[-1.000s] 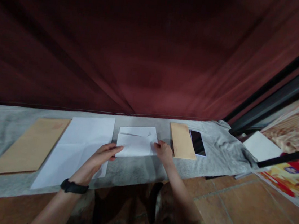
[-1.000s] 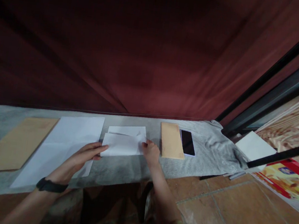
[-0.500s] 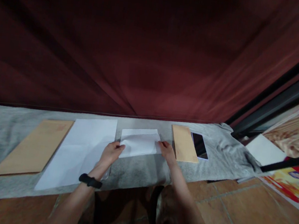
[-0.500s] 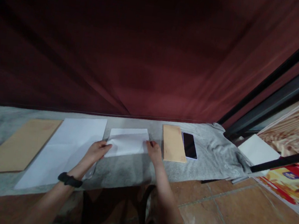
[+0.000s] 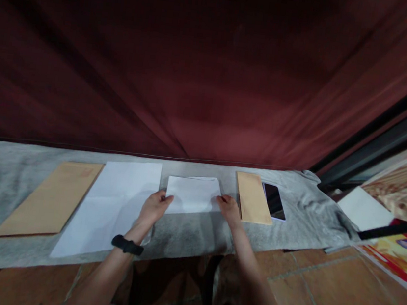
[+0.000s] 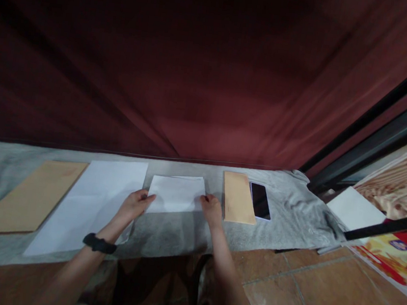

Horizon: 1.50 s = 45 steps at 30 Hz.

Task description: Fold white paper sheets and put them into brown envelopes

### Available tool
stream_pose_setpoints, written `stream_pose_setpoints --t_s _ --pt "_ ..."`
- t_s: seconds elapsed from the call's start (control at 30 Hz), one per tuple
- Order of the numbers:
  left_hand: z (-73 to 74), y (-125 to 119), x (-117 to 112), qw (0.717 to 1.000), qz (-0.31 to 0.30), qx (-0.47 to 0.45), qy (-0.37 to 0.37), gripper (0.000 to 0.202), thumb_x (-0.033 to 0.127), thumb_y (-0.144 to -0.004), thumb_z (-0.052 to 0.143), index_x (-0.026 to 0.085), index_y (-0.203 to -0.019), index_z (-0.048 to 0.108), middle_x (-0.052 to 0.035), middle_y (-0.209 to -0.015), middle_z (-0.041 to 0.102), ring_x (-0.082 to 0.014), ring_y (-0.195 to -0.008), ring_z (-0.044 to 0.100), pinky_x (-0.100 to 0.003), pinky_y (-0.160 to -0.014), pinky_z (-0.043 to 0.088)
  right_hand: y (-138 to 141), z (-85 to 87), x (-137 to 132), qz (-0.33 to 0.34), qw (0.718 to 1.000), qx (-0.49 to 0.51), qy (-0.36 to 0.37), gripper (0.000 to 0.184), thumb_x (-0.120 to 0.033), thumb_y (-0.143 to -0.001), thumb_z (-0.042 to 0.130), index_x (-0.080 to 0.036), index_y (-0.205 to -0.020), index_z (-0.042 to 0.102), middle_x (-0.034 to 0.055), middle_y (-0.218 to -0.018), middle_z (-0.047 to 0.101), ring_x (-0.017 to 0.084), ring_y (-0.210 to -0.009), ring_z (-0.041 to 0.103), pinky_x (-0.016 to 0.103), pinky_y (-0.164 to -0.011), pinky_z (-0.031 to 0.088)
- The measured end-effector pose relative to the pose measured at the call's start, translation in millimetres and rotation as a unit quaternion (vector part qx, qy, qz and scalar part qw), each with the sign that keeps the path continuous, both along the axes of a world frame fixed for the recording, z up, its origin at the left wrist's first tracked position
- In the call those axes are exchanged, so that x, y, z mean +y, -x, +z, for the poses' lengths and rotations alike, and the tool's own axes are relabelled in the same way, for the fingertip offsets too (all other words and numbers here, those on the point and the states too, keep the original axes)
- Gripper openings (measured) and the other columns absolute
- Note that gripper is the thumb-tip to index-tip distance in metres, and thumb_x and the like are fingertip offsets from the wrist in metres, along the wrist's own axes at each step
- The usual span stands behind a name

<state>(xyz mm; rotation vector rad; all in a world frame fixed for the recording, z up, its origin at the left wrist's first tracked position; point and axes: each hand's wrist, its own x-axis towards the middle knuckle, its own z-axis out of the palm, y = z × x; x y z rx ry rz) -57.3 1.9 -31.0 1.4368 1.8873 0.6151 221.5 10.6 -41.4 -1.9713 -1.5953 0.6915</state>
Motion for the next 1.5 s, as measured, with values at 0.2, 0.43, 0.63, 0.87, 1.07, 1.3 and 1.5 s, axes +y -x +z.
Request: stream_pose_setpoints --t_s 0.2,0.43,0.63,0.87,1.07,1.3,1.5 --pt "1.2 5 -7 1.0 -0.021 0.016 0.003 0.026 0.041 -0.084 0.055 0.023 -0.066 0.05 0.0035 -0.055 0.051 -0.0147 -0.054 0.054 -0.025 -0.051 0.035 1 3.0 -2 0.008 0.999 -0.041 0.012 0.03 -0.034 -0.093 0.052 -0.018 -0.08 0.073 0.0013 -0.07 0.067 0.014 -0.066 0.059 0.022 -0.058 0.034" --pt "0.4 5 -11 0.998 -0.021 -0.026 0.046 0.023 0.04 -0.084 0.057 0.023 -0.069 0.053 0.0022 -0.062 0.058 -0.0156 -0.06 0.062 -0.023 -0.053 0.043 -2 6.9 -4 0.035 0.997 -0.053 0.038 0.029 -0.031 -0.096 0.052 -0.017 -0.083 0.074 0.003 -0.074 0.07 0.013 -0.069 0.063 0.021 -0.059 0.036" --pt "7.5 1 -10 0.996 -0.034 0.079 0.036 0.024 0.041 -0.087 0.054 0.024 -0.069 0.055 -0.0001 -0.062 0.062 -0.0191 -0.069 0.065 -0.025 -0.059 0.042 -4 6.3 -7 0.036 0.996 -0.069 0.045 0.027 -0.031 -0.096 0.053 -0.017 -0.086 0.074 0.0033 -0.076 0.071 0.014 -0.072 0.065 0.021 -0.061 0.037" --pt "17.1 -8 -8 0.986 -0.037 0.157 0.049 0.024 0.041 -0.09 0.051 0.024 -0.078 0.064 -0.0027 -0.066 0.066 -0.0224 -0.075 0.067 -0.028 -0.06 0.039 0 6.6 -7 0.027 0.991 -0.121 0.04 0.027 -0.03 -0.098 0.052 -0.018 -0.088 0.075 0.0072 -0.086 0.075 0.017 -0.083 0.069 0.022 -0.065 0.04" --pt "30.9 -18 -12 0.974 -0.031 0.22 0.049 0.029 0.043 -0.094 0.047 0.024 -0.094 0.068 -0.0086 -0.092 0.076 -0.0256 -0.089 0.07 -0.03 -0.065 0.042 7 10.6 -11 0.006 0.979 -0.2 0.046 0.028 -0.034 -0.101 0.05 -0.018 -0.101 0.073 0.01 -0.093 0.077 0.02 -0.089 0.072 0.023 -0.071 0.046" --pt "40.2 -27 -17 0.963 -0.026 0.26 0.064 0.034 0.043 -0.097 0.043 0.022 -0.109 0.066 -0.0132 -0.105 0.076 -0.0291 -0.098 0.071 -0.033 -0.072 0.046 19 14.8 -20 -0.007 0.961 -0.274 0.036 0.036 -0.037 -0.105 0.043 -0.012 -0.113 0.068 0.0176 -0.097 0.075 0.026 -0.094 0.074 0.03 -0.076 0.05" --pt "42.4 -30 -18 0.961 -0.027 0.267 0.061 0.033 0.042 -0.098 0.043 0.021 -0.11 0.066 -0.0135 -0.105 0.075 -0.028 -0.098 0.071 -0.033 -0.074 0.048 23 13.6 -22 -0.01 0.956 -0.292 0.011 0.036 -0.035 -0.105 0.041 -0.01 -0.113 0.066 0.0196 -0.096 0.075 0.026 -0.091 0.074 0.03 -0.074 0.051"
